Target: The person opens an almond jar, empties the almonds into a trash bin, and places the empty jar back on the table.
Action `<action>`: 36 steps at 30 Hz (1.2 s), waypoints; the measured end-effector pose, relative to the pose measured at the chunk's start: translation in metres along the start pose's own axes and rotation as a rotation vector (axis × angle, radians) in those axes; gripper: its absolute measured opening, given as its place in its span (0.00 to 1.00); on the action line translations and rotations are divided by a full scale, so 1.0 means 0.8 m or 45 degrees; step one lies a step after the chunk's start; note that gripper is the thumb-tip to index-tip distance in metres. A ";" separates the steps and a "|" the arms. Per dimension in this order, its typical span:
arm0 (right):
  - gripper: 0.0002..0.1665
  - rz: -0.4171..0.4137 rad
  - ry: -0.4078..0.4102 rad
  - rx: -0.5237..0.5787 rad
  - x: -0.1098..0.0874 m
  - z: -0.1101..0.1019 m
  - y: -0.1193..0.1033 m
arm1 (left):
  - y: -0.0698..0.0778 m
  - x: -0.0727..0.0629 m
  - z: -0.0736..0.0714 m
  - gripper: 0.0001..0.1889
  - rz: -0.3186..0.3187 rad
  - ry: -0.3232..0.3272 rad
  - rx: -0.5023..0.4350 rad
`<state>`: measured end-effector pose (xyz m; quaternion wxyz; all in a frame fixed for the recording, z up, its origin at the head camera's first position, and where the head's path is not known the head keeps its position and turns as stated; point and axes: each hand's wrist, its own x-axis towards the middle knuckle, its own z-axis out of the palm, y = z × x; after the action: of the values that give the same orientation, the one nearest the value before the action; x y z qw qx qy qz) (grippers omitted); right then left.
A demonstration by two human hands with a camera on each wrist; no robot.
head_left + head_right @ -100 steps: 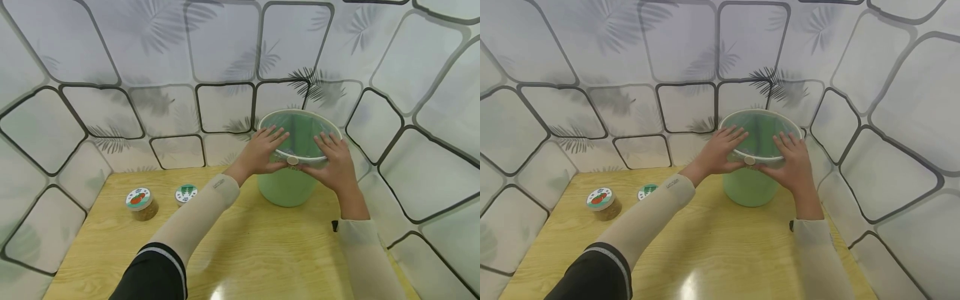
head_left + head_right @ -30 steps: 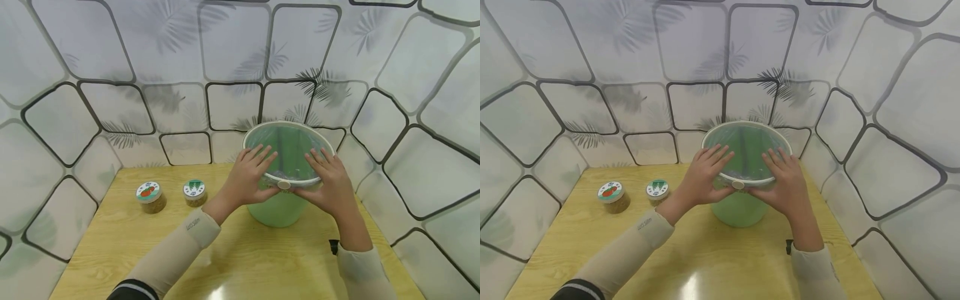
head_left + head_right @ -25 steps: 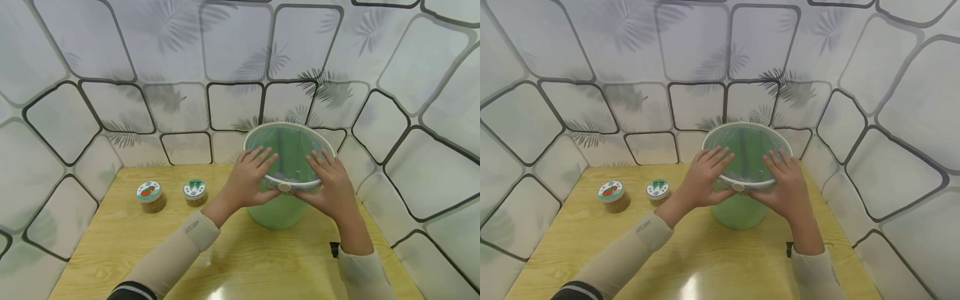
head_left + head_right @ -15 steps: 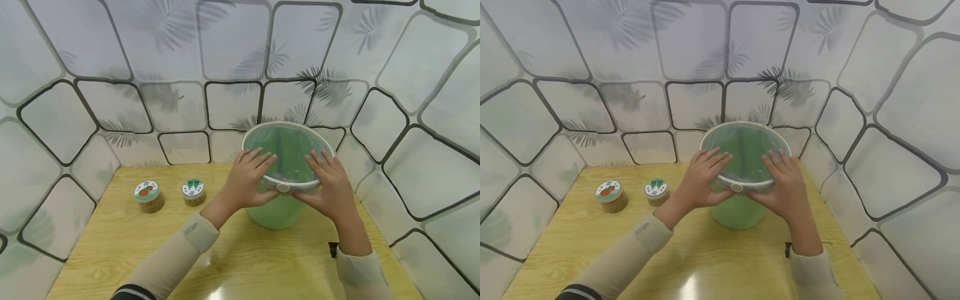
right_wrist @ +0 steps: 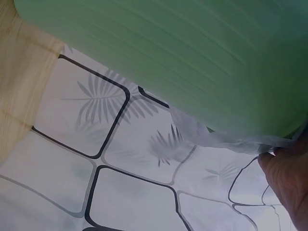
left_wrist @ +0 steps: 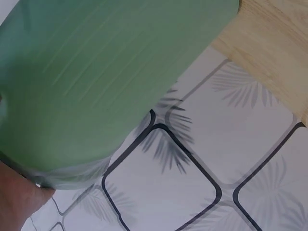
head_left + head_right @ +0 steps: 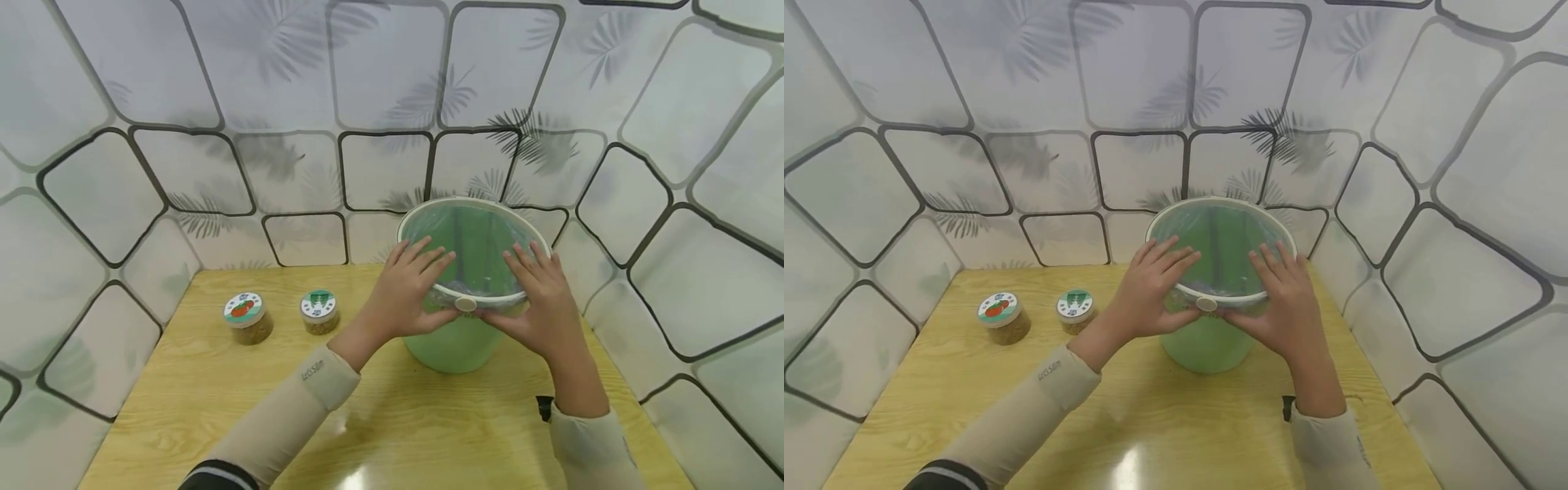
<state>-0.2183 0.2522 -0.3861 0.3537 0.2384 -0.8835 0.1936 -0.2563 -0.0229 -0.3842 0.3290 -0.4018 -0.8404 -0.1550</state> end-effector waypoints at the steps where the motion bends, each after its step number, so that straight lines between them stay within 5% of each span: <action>1: 0.69 -0.005 0.013 0.000 0.000 0.001 -0.001 | -0.001 -0.001 -0.002 0.46 0.001 -0.012 0.001; 10: 0.70 -0.040 0.144 -0.084 0.000 0.006 -0.011 | -0.009 -0.020 -0.016 0.48 0.027 0.051 -0.022; 23: 0.66 -0.129 0.243 -0.014 0.009 0.015 -0.049 | -0.037 -0.080 -0.037 0.52 -0.132 0.052 -0.055; 36: 0.64 -0.226 0.250 0.005 0.015 0.025 -0.080 | -0.054 -0.126 -0.036 0.49 -0.226 0.039 -0.046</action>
<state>-0.2010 0.1868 -0.3798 0.4538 0.2963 -0.8197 0.1855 -0.2307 -0.1230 -0.4313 0.3194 -0.3291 -0.8647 -0.2050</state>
